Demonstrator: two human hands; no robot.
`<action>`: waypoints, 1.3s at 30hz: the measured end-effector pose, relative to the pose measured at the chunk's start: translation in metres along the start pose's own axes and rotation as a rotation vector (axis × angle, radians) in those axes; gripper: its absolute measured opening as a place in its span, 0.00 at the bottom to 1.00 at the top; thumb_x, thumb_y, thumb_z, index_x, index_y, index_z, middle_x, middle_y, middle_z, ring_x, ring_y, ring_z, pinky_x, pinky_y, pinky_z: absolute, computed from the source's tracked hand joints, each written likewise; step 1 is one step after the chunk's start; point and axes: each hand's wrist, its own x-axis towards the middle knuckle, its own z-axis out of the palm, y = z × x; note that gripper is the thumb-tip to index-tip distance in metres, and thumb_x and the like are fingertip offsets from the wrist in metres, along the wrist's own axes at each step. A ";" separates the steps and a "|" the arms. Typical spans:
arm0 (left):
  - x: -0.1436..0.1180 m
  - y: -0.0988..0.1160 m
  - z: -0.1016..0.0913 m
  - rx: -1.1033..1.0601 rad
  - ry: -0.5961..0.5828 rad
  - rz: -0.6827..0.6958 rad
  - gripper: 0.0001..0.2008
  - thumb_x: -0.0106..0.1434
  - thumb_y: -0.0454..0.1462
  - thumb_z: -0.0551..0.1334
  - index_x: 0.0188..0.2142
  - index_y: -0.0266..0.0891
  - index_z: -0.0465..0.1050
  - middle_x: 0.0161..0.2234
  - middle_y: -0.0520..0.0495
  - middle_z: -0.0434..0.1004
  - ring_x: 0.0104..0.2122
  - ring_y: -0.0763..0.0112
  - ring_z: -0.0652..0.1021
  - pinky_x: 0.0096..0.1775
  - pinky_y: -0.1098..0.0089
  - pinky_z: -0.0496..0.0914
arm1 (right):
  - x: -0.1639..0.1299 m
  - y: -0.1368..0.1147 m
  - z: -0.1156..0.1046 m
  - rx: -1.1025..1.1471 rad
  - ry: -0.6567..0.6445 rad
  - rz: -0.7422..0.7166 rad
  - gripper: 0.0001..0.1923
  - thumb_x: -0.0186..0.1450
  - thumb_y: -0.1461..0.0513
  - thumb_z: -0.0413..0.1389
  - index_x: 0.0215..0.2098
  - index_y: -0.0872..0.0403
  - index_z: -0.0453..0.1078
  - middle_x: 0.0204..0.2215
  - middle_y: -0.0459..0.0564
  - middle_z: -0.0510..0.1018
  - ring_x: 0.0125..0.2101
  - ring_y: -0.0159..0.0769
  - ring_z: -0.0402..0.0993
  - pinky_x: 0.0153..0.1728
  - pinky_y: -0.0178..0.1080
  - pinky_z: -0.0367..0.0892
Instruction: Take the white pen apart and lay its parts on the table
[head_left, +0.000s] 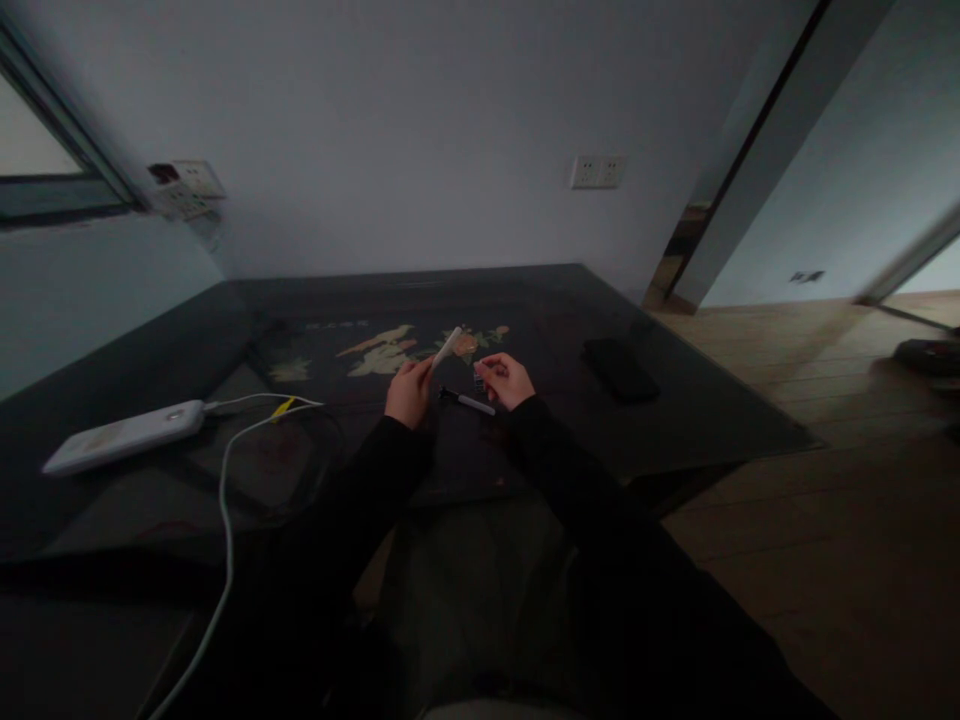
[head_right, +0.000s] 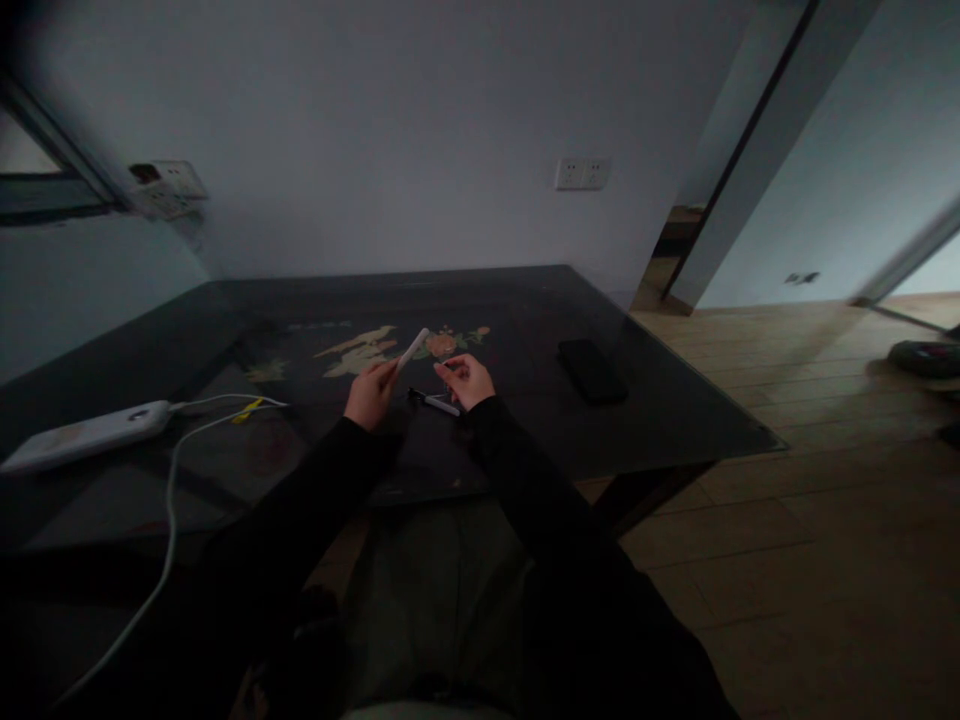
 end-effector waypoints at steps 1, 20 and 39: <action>0.001 -0.007 -0.002 0.032 -0.008 -0.016 0.18 0.65 0.36 0.52 0.49 0.37 0.74 0.36 0.41 0.73 0.35 0.63 0.74 0.39 0.66 0.68 | 0.000 0.000 0.000 -0.001 0.002 -0.001 0.24 0.51 0.44 0.61 0.33 0.53 0.65 0.15 0.38 0.68 0.11 0.24 0.60 0.11 0.30 0.55; -0.001 -0.018 0.001 0.173 -0.142 0.142 0.16 0.59 0.31 0.57 0.45 0.38 0.76 0.35 0.42 0.73 0.36 0.62 0.74 0.41 0.65 0.68 | -0.002 -0.003 0.001 0.035 -0.041 -0.001 0.21 0.50 0.50 0.65 0.33 0.53 0.65 0.16 0.37 0.68 0.12 0.24 0.61 0.13 0.30 0.56; -0.010 0.031 -0.008 -0.036 0.110 0.486 0.12 0.61 0.38 0.62 0.45 0.40 0.76 0.37 0.43 0.79 0.40 0.63 0.75 0.43 0.64 0.65 | -0.005 -0.008 0.004 0.183 -0.463 0.150 0.28 0.49 0.42 0.61 0.32 0.56 0.68 0.17 0.40 0.71 0.13 0.23 0.63 0.11 0.28 0.54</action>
